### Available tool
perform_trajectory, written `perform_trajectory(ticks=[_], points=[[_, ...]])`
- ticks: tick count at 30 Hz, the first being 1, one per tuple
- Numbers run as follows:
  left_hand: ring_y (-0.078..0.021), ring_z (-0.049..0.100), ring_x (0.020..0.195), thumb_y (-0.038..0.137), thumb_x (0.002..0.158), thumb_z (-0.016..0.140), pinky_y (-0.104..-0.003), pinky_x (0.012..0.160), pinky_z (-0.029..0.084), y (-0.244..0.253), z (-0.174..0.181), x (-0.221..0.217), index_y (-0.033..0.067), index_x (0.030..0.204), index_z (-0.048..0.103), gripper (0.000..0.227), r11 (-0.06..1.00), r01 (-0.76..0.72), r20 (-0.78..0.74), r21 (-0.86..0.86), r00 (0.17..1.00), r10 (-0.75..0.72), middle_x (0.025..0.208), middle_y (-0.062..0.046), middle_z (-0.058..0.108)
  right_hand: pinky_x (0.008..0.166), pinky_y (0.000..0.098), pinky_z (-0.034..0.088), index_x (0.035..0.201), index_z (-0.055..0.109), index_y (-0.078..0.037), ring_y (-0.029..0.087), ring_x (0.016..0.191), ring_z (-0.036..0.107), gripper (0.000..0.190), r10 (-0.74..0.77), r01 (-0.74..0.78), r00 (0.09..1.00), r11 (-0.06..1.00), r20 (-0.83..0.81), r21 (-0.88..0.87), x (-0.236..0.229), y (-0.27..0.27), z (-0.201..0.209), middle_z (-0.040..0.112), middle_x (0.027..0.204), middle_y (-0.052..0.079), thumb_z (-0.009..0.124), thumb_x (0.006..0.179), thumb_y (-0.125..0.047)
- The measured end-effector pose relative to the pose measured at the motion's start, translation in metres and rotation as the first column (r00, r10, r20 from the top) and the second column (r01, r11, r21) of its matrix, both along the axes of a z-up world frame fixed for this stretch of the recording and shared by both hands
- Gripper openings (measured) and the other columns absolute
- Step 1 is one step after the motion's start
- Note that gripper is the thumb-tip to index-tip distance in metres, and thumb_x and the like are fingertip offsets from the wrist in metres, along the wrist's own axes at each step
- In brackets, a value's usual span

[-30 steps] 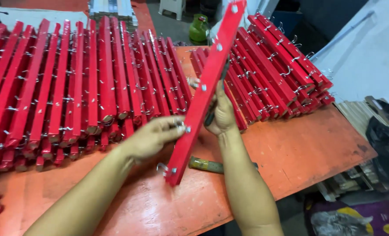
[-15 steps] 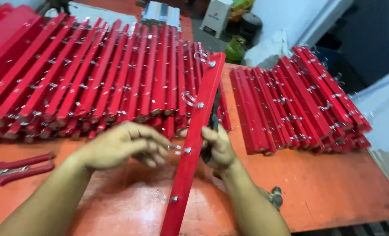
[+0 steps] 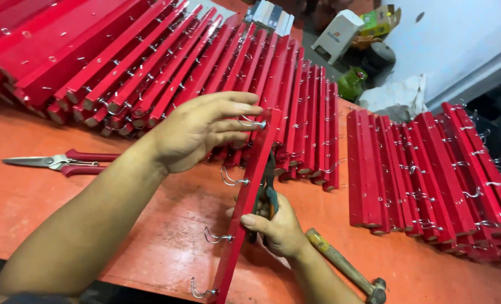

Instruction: Assembling red coat racks by securing metal hooks into pre-drilled holes using pliers.

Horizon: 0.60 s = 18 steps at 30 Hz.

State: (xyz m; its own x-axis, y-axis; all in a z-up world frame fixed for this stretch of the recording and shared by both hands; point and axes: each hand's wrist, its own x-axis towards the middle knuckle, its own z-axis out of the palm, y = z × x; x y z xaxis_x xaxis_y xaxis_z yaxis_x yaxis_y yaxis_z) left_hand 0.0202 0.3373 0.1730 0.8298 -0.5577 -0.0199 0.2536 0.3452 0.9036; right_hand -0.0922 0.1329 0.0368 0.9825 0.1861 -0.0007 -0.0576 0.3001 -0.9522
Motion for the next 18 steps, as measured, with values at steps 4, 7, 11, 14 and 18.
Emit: perform_trajectory(ticks=[4, 7, 11, 14, 18], points=[[-0.0148, 0.067, 0.104, 0.017, 0.086, 0.06, -0.027, 0.091, 0.052, -0.01, 0.008, -0.001, 0.0049, 0.133, 0.063, 0.049, 0.995, -0.006, -0.027, 0.096, 1.0, 0.009, 0.117, -0.008, 0.072, 0.073, 0.0367, 0.063, 0.104, 0.064, 0.003, 0.027, 0.087, 0.075, 0.041, 0.029, -0.029, 1.0, 0.998, 0.005, -0.06, -0.004, 0.008, 0.015, 0.076, 0.098, 0.025, 0.084, 0.075, -0.018], [-0.0179, 0.068, 0.108, 0.019, 0.086, 0.06, -0.029, 0.095, 0.052, -0.011, 0.015, -0.004, 0.0061, 0.129, 0.066, 0.046, 0.99, 0.03, -0.049, 0.135, 0.999, -0.024, 0.115, -0.01, 0.073, 0.067, 0.0376, 0.064, 0.108, 0.06, 0.005, 0.027, 0.084, 0.074, 0.046, -0.033, 0.033, 0.997, 0.999, -0.066, 0.003, -0.01, 0.016, 0.019, 0.074, 0.092, 0.022, 0.085, 0.071, -0.007], [-0.0188, 0.07, 0.105, 0.014, 0.091, 0.057, -0.026, 0.085, 0.052, -0.012, 0.01, -0.001, 0.0011, 0.124, 0.068, 0.037, 0.998, 0.033, -0.099, 0.045, 0.995, -0.028, 0.117, -0.014, 0.075, 0.072, 0.0322, 0.061, 0.112, 0.064, 0.002, 0.022, 0.085, 0.074, 0.05, -0.009, -0.01, 0.995, 0.982, -0.099, -0.187, -0.012, 0.02, 0.028, 0.076, 0.094, 0.016, 0.086, 0.07, -0.016], [-0.0246, 0.071, 0.105, 0.011, 0.091, 0.054, -0.028, 0.089, 0.053, -0.008, 0.011, -0.001, -0.0035, 0.125, 0.066, 0.039, 0.998, 0.059, -0.143, -0.01, 0.988, -0.06, 0.119, -0.021, 0.074, 0.072, 0.0328, 0.062, 0.111, 0.065, 0.002, 0.024, 0.087, 0.076, 0.05, -0.011, -0.011, 0.993, 0.982, -0.116, -0.188, -0.011, 0.022, 0.031, 0.076, 0.094, 0.016, 0.086, 0.069, -0.014], [-0.0324, 0.071, 0.105, 0.007, 0.091, 0.053, -0.033, 0.094, 0.056, -0.001, 0.016, -0.004, -0.0086, 0.126, 0.063, 0.04, 0.997, 0.073, -0.197, -0.027, 0.977, -0.077, 0.119, -0.026, 0.072, 0.072, 0.0318, 0.061, 0.111, 0.066, 0.003, 0.02, 0.082, 0.073, 0.047, -0.01, -0.011, 0.992, 0.987, -0.129, -0.162, -0.012, 0.026, 0.028, 0.075, 0.09, 0.013, 0.086, 0.07, -0.009]])
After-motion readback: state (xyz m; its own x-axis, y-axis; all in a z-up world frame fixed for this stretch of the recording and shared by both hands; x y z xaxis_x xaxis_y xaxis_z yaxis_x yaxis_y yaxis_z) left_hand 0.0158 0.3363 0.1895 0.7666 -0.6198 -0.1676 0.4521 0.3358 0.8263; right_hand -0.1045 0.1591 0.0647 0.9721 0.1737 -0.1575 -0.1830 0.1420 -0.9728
